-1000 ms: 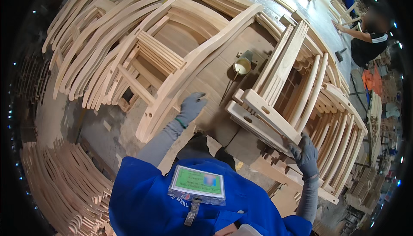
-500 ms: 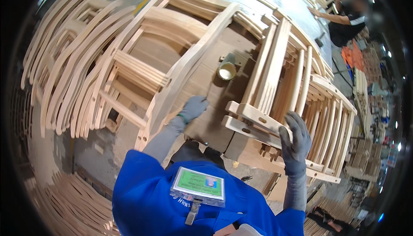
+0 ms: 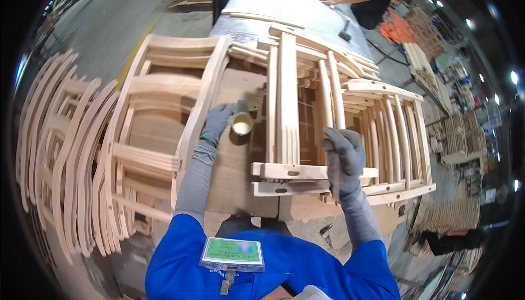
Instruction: The person applies glue to wooden chair frames using a brush and a small container. They repeatedly pick up frames, apply glue to joints, and place them back on the table. Other workers are visible in the background assembling similar frames.
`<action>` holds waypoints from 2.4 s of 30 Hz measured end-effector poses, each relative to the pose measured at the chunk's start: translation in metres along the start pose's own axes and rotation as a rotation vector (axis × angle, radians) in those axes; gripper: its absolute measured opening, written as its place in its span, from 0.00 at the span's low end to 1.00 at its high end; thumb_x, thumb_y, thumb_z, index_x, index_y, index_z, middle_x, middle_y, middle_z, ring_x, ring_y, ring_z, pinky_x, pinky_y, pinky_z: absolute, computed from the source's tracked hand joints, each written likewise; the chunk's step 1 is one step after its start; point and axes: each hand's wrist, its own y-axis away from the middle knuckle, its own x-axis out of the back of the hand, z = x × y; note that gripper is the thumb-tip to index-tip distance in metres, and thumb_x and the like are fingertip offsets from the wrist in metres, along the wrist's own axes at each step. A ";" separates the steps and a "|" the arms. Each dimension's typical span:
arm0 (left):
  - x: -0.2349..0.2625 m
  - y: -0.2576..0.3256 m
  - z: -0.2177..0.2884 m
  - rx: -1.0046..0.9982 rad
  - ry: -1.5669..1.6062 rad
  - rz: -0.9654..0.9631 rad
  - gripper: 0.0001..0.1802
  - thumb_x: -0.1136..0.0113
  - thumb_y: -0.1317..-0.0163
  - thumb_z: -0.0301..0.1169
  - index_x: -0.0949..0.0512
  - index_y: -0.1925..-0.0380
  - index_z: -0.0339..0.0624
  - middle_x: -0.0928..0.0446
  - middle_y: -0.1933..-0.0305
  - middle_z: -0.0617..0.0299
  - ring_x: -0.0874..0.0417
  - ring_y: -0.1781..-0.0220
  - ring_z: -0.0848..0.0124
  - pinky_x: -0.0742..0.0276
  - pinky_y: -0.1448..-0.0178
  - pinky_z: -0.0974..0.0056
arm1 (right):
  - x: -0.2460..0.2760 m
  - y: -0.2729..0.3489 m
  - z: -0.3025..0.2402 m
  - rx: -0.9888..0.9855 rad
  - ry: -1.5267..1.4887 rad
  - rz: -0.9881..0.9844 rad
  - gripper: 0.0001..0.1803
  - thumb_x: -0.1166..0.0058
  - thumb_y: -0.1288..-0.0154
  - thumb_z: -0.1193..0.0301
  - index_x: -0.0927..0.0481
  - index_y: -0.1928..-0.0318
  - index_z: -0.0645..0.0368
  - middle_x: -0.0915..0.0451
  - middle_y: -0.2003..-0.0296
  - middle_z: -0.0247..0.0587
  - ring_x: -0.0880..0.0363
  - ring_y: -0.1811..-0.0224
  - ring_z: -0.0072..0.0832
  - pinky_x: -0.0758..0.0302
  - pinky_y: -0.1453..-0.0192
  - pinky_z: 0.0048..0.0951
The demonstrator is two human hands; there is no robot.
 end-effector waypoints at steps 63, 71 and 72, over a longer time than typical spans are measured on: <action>-0.178 0.197 0.257 0.380 1.484 -0.313 0.32 0.63 0.33 0.53 0.37 0.41 0.38 0.30 0.43 0.53 0.28 0.42 0.60 0.31 0.37 0.55 | 0.159 0.098 0.070 -0.928 -1.276 0.060 0.07 0.52 0.36 0.76 0.30 0.59 0.67 0.24 0.62 0.50 0.19 0.63 0.30 0.16 0.62 0.28; -0.196 0.193 0.249 0.531 1.418 -0.294 0.32 0.62 0.35 0.54 0.34 0.43 0.39 0.28 0.45 0.53 0.25 0.45 0.61 0.26 0.42 0.55 | 0.154 0.128 0.089 -0.803 -1.137 0.098 0.07 0.54 0.33 0.73 0.28 0.62 0.66 0.28 0.65 0.40 0.22 0.62 0.24 0.18 0.60 0.25; -0.192 0.193 0.252 0.540 1.422 -0.288 0.34 0.61 0.36 0.56 0.34 0.43 0.40 0.27 0.46 0.53 0.24 0.46 0.60 0.24 0.45 0.53 | 0.162 0.131 0.102 -0.838 -1.221 0.114 0.07 0.54 0.33 0.73 0.28 0.62 0.66 0.28 0.67 0.39 0.22 0.63 0.24 0.18 0.61 0.25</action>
